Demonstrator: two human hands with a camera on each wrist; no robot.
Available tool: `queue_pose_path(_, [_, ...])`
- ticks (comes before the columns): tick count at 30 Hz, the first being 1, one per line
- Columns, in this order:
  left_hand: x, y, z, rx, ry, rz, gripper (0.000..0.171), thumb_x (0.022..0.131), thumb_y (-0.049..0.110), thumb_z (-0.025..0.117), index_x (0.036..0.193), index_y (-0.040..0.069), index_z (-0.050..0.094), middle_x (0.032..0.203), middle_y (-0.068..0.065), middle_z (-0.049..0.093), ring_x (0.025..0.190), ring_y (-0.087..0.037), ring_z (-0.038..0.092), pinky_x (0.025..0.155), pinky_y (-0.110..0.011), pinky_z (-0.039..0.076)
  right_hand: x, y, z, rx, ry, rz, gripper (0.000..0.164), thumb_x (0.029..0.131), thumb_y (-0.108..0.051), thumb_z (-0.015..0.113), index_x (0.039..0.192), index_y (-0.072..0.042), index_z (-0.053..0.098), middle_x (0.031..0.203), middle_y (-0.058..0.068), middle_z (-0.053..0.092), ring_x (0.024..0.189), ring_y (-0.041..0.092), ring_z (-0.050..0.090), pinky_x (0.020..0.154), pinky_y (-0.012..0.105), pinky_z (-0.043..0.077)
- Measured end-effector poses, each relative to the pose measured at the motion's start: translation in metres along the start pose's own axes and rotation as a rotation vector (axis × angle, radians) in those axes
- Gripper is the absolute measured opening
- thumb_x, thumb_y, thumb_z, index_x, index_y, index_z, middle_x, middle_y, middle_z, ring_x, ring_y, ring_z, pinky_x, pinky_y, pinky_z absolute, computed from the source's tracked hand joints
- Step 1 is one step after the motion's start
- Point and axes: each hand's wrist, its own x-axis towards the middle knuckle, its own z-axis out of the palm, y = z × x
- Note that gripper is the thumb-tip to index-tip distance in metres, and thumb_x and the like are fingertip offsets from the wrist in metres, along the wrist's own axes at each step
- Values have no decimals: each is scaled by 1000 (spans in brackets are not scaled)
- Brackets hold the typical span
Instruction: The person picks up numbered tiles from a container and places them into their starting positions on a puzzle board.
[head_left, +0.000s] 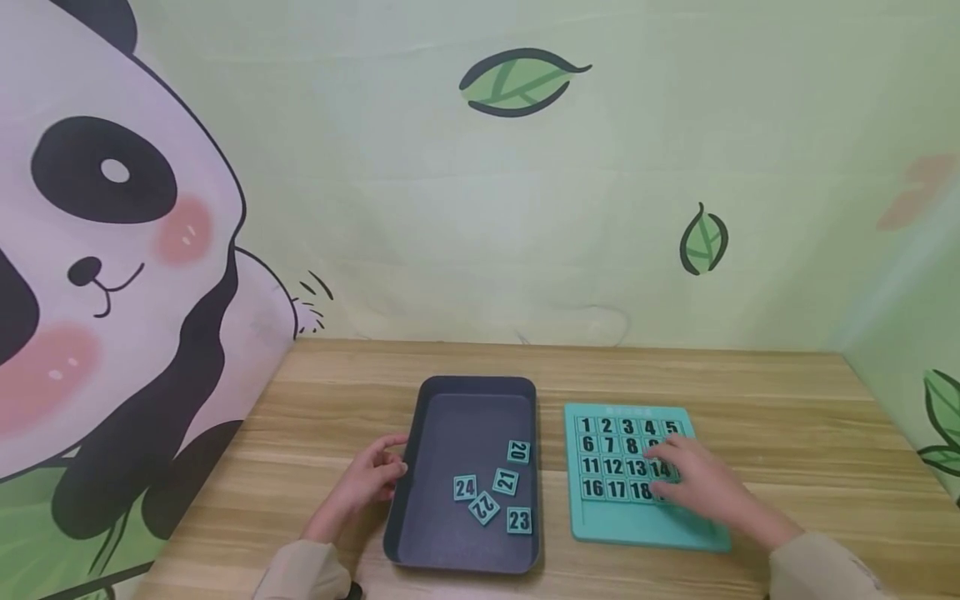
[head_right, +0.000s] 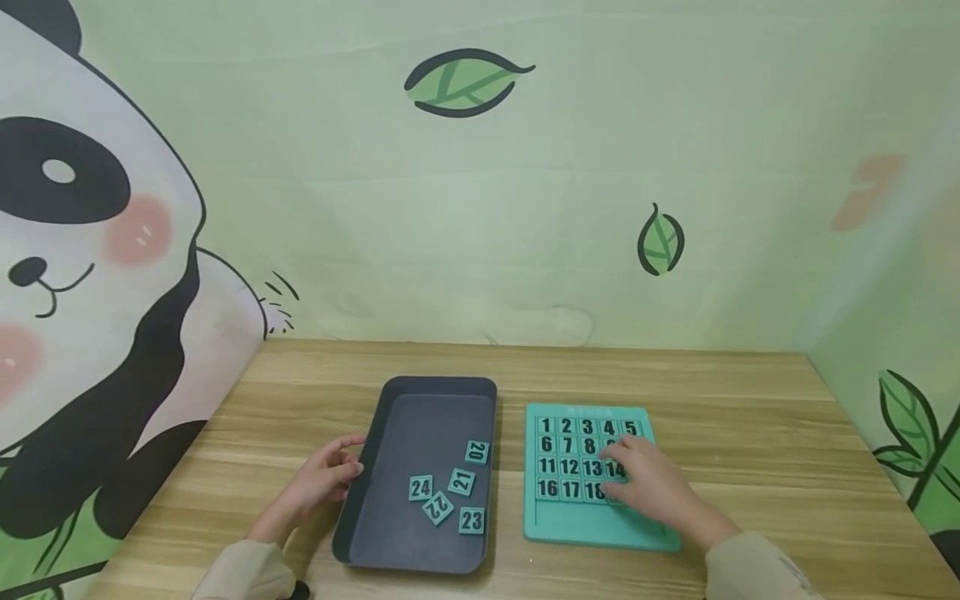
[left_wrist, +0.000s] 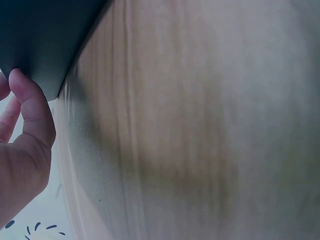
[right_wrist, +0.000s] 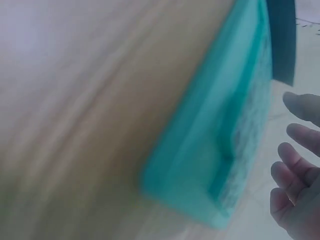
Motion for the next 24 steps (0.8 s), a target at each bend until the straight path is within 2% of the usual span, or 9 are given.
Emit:
queue_pose_path(5, [-1,2,2,1,14,-4,48,82,2,52,128,6,41,80,-1,44,66,-12,45,53,-25,41,14,-15,-3,35,51,-56,31,73,-20,68,101,-8,62,93,2,56,88,19,53,74,37,46])
queue_pose_path(8, [-2,3,3,4,25,-6,47,82,2,52,128,7,41,80,-1,44,65,-13,45,52,-25,41,21,-23,-1,60,52,-69,30,75,-20,67,102,-8,62,97,2,57,92,21,53,77,40,46])
queue_pose_path(18, [-6,7,2,9,15,0,46,82,2,51,128,6,41,80,-2,45,65,-13,45,53,-25,41,47,-63,11,138,-13,-118,30,77,-21,65,105,-11,61,102,1,56,99,20,52,82,39,45])
queue_pose_path(24, [-5,4,2,2,9,9,47,82,2,52,127,5,41,80,-2,45,65,-13,45,53,-24,41,64,-83,27,198,-62,-145,34,77,-19,64,109,-6,60,106,8,56,90,20,54,74,33,47])
